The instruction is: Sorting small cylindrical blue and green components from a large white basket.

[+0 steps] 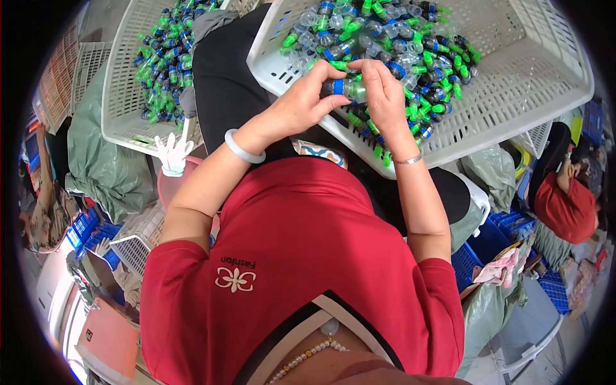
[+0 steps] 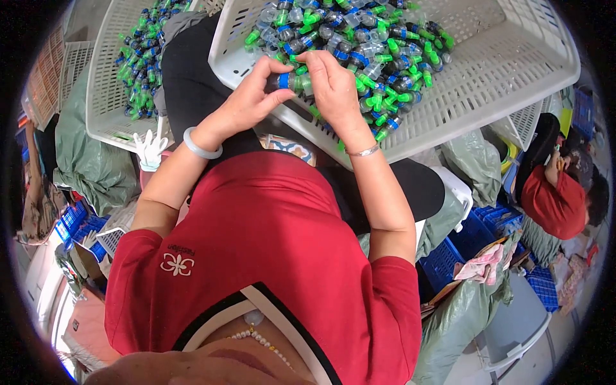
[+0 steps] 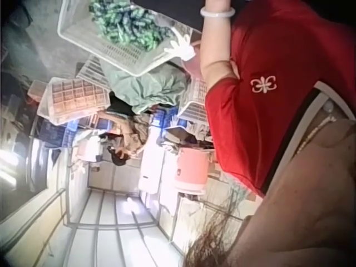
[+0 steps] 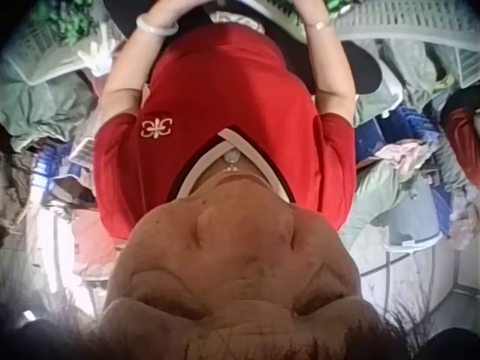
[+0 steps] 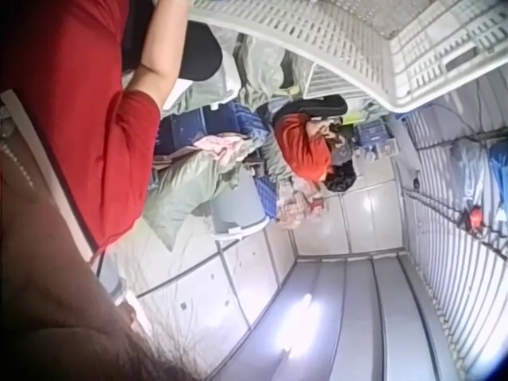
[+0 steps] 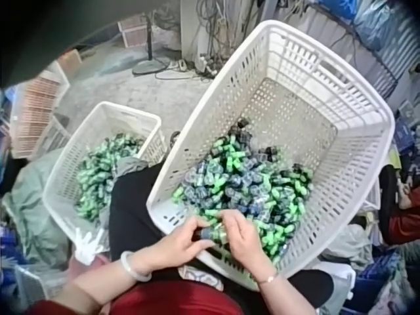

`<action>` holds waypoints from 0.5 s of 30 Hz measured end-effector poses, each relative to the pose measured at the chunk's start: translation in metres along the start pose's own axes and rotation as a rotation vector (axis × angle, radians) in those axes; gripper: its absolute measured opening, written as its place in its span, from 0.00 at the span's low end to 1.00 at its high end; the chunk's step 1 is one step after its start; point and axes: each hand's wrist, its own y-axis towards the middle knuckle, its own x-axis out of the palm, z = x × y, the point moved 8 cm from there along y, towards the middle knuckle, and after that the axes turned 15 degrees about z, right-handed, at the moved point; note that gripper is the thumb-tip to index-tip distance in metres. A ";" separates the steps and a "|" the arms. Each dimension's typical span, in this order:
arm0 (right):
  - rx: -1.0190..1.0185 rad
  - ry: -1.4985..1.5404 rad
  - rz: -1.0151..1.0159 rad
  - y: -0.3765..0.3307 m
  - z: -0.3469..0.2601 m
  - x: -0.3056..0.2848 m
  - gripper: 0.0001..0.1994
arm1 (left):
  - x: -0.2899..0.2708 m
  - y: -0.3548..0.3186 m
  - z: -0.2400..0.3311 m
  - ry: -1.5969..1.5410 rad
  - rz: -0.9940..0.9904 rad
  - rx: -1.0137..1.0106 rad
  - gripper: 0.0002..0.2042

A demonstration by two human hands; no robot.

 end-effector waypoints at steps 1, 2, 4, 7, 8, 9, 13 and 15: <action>0.055 -0.063 0.030 -0.003 0.007 -0.002 0.13 | 0.002 0.000 0.000 -0.002 -0.003 -0.001 0.17; 0.111 -0.127 0.061 -0.005 0.014 -0.005 0.14 | 0.005 0.001 0.004 0.038 -0.007 0.068 0.17; 0.101 -0.150 0.078 -0.005 0.014 -0.006 0.14 | 0.009 0.002 0.012 0.120 -0.006 0.206 0.18; 0.074 -0.217 0.136 -0.005 0.013 -0.011 0.15 | 0.017 0.001 0.000 0.044 -0.035 0.001 0.18; 0.066 -0.238 0.156 -0.006 0.012 -0.012 0.15 | 0.019 0.000 -0.007 0.007 -0.051 -0.100 0.17; 0.057 -0.260 0.176 -0.006 0.012 -0.013 0.15 | 0.020 0.000 -0.011 0.007 -0.050 -0.101 0.17; -0.073 -0.209 0.248 -0.006 0.006 -0.015 0.15 | 0.020 0.005 -0.021 -0.087 0.031 0.029 0.18; -0.135 -0.173 0.274 -0.007 0.002 -0.015 0.15 | 0.030 -0.001 -0.041 -0.448 -0.071 -0.452 0.18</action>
